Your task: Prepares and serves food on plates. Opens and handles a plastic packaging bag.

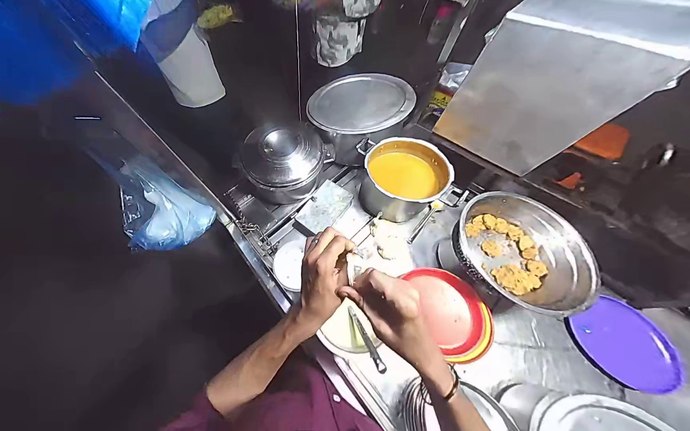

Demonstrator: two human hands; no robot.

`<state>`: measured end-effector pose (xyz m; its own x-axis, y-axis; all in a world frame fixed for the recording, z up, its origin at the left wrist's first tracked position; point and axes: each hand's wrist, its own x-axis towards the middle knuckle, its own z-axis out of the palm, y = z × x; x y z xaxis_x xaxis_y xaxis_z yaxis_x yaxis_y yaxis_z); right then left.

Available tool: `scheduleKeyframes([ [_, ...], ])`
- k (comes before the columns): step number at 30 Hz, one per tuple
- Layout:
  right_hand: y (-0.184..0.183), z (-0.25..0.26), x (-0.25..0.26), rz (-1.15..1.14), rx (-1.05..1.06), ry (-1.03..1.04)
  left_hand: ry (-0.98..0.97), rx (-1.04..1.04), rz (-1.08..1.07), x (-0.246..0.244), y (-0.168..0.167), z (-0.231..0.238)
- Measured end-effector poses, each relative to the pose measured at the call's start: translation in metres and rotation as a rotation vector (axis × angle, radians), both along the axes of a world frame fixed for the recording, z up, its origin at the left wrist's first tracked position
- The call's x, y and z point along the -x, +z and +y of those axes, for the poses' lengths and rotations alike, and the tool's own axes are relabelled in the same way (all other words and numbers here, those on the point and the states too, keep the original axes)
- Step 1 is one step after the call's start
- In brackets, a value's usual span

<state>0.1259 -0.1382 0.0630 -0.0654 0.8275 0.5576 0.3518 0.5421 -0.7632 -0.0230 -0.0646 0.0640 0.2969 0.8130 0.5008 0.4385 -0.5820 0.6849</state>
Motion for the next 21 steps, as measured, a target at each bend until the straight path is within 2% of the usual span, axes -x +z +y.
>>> scheduleKeyframes([
  [2, -0.002, 0.002, -0.008, 0.218, 0.059, 0.051, -0.029, -0.006, -0.058, -0.001, -0.005, -0.002],
  [4, -0.006, 0.006, -0.012, 0.415, 0.086, -0.035, -0.041, -0.029, -0.099, -0.002, -0.008, -0.004],
  [6, -0.007, 0.008, -0.016, 0.397, 0.144, -0.145, -0.039, -0.061, -0.105, -0.001, -0.011, -0.005],
  [13, -0.001, 0.01, -0.021, 0.016, 0.15, -0.162, -0.034, -0.196, -0.024, 0.006, -0.019, -0.006],
  [18, 0.003, 0.006, -0.009, -0.507, 0.132, -0.315, -0.033, -0.283, 0.093, 0.008, -0.026, -0.004],
  [21, 0.003, 0.009, -0.013, -0.627, 0.159, -0.278, -0.069, -0.304, 0.158, 0.008, -0.031, -0.007],
])
